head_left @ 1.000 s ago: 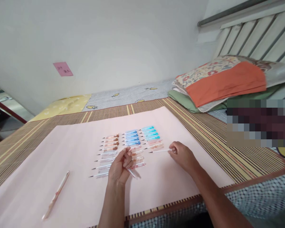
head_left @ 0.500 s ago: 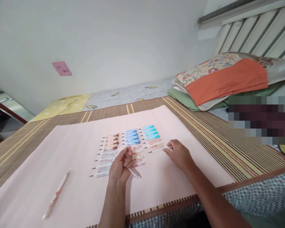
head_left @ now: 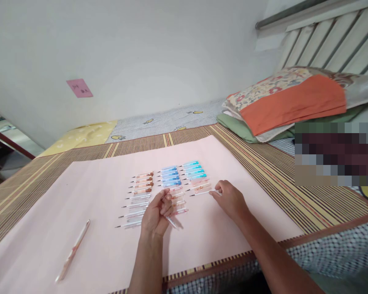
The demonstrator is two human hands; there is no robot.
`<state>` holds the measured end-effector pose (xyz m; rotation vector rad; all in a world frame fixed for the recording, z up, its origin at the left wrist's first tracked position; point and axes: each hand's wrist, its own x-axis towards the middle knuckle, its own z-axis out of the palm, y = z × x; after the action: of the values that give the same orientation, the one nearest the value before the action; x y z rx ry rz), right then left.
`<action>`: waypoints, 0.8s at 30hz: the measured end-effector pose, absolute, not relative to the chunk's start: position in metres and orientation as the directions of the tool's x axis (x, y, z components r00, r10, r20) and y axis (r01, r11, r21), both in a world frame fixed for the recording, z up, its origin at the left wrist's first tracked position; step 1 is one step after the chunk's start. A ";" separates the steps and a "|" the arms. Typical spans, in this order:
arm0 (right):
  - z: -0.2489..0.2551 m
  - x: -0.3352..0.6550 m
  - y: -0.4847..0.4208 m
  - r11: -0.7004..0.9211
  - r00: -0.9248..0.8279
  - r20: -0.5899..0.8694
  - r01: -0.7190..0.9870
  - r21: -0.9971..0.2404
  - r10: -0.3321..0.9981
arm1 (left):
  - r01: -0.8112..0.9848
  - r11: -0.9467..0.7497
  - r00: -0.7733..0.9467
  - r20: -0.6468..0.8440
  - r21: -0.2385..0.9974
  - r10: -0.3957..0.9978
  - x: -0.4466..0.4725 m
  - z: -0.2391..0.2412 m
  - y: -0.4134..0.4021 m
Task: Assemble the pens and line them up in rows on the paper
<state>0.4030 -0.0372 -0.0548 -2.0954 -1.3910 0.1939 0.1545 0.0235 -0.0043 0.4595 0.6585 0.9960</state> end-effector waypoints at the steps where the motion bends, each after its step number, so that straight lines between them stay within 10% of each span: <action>1: -0.055 0.403 -0.037 -0.265 0.438 0.202 0.787 -0.558 0.876 | -0.614 0.475 0.378 -0.293 0.630 0.878 0.155 -0.004 0.024; 24: -0.054 0.402 -0.037 -0.294 0.450 0.180 0.787 -0.542 0.874 | -0.609 0.479 0.385 -0.292 0.633 0.876 0.155 -0.005 0.024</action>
<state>0.4015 -0.0368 -0.0536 -2.1369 -1.3842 0.2007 0.1548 0.0237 -0.0048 0.4660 0.6573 0.9897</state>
